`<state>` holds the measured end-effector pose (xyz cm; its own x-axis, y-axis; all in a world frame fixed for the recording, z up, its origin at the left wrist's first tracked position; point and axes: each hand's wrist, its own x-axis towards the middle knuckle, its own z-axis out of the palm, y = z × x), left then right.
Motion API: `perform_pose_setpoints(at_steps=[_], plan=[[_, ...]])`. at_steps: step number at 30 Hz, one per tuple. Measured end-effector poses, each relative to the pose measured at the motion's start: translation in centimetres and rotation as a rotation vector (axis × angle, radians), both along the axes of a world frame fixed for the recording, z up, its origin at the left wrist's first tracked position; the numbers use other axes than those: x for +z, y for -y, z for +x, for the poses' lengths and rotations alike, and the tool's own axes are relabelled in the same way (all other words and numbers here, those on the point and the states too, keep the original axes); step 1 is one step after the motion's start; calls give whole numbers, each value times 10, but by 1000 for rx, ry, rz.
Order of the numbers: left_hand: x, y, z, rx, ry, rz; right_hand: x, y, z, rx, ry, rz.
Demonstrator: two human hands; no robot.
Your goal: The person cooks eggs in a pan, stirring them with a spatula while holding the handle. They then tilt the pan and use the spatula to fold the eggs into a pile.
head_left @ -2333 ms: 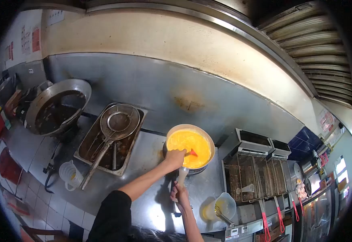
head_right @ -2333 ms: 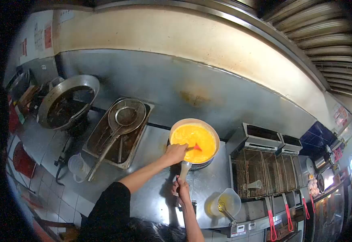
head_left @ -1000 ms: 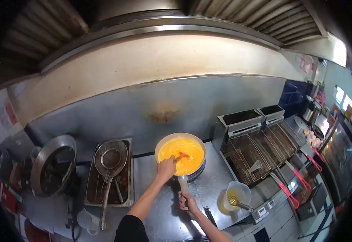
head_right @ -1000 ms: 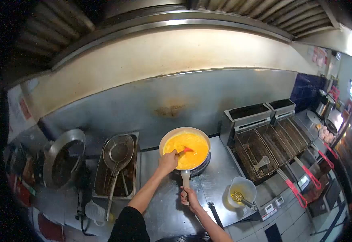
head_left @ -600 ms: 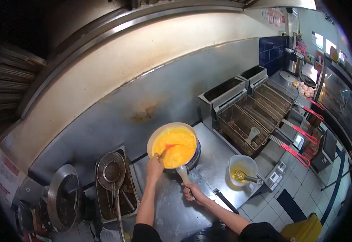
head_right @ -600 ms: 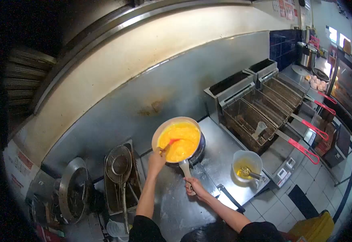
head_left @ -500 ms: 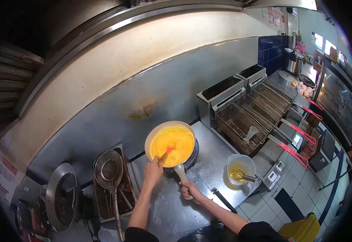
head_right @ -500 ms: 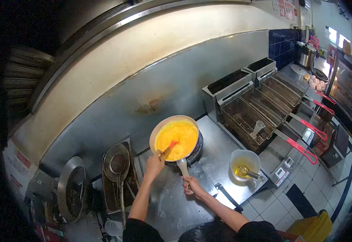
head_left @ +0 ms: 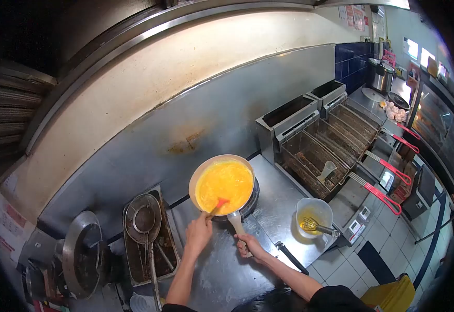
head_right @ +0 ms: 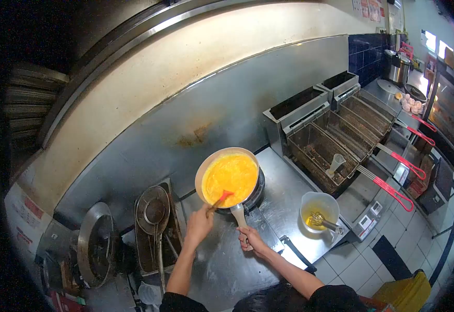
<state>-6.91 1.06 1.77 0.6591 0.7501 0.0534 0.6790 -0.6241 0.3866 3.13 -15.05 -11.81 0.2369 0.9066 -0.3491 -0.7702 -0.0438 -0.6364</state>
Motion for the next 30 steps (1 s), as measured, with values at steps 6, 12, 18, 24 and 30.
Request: perform_pose_setpoints(at_steps=[6, 12, 18, 24, 30], plan=[[-12, -28, 15, 54, 43, -52, 3, 2, 0, 23, -3, 19], [-29, -41, 46, 26, 90, 29, -1, 0, 0, -6, -67, 0], [-38, -54, 63, 3, 108, -13, -13, -3, 1, -2, -75, 33], [-51, -68, 82, 95, 158, 13, -9, -3, 2, 33, -56, 20], [-52, -66, 84, 105, 191, 32, -1, 0, 0, 23, -15, 8]])
